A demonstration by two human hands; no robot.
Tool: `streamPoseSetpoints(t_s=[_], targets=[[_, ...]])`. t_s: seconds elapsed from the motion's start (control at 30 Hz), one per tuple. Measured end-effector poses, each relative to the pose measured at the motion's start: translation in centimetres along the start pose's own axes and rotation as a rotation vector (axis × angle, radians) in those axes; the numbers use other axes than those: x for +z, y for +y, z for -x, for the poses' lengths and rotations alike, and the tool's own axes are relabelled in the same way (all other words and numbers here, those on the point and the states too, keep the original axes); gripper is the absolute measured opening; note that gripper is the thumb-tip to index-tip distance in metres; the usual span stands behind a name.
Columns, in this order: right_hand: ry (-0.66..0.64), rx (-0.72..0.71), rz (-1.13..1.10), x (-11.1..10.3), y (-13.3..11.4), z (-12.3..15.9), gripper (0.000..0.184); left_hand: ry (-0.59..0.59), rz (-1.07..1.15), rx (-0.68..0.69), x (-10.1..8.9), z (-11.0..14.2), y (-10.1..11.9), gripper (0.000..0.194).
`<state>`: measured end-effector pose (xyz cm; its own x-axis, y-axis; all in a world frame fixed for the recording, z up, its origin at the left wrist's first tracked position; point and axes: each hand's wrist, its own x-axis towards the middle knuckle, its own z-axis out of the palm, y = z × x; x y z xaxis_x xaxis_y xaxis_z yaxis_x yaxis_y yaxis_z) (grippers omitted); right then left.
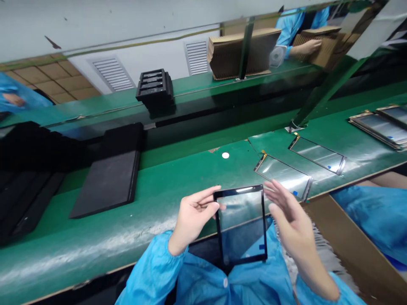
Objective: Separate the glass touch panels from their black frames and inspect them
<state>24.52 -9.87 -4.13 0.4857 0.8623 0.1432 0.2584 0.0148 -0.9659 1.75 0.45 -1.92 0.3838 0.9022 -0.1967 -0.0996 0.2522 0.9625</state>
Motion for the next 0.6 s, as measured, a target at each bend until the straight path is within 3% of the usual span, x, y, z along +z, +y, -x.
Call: streamPoseSetpoints(t_s=[0.07,0.17,0.33,0.6], targets=[[-0.128,0.115,-0.164,-0.4,-1.2,-1.5,0.037,-0.009,-0.047,0.012,-0.1,0.6,0.6,0.039],[-0.216,0.172,-0.183,-0.3,-2.5,-2.6,0.03,-0.002,-0.091,0.023,-0.4,1.3,1.2,0.038],[-0.182,0.149,-0.117,0.8,-3.0,-2.0,0.024,-0.012,-0.134,0.029,-1.2,2.0,1.2,0.041],[-0.097,0.208,-0.239,2.0,-3.6,-1.3,0.024,-0.015,-0.332,0.135,-2.2,2.1,0.3,0.035]])
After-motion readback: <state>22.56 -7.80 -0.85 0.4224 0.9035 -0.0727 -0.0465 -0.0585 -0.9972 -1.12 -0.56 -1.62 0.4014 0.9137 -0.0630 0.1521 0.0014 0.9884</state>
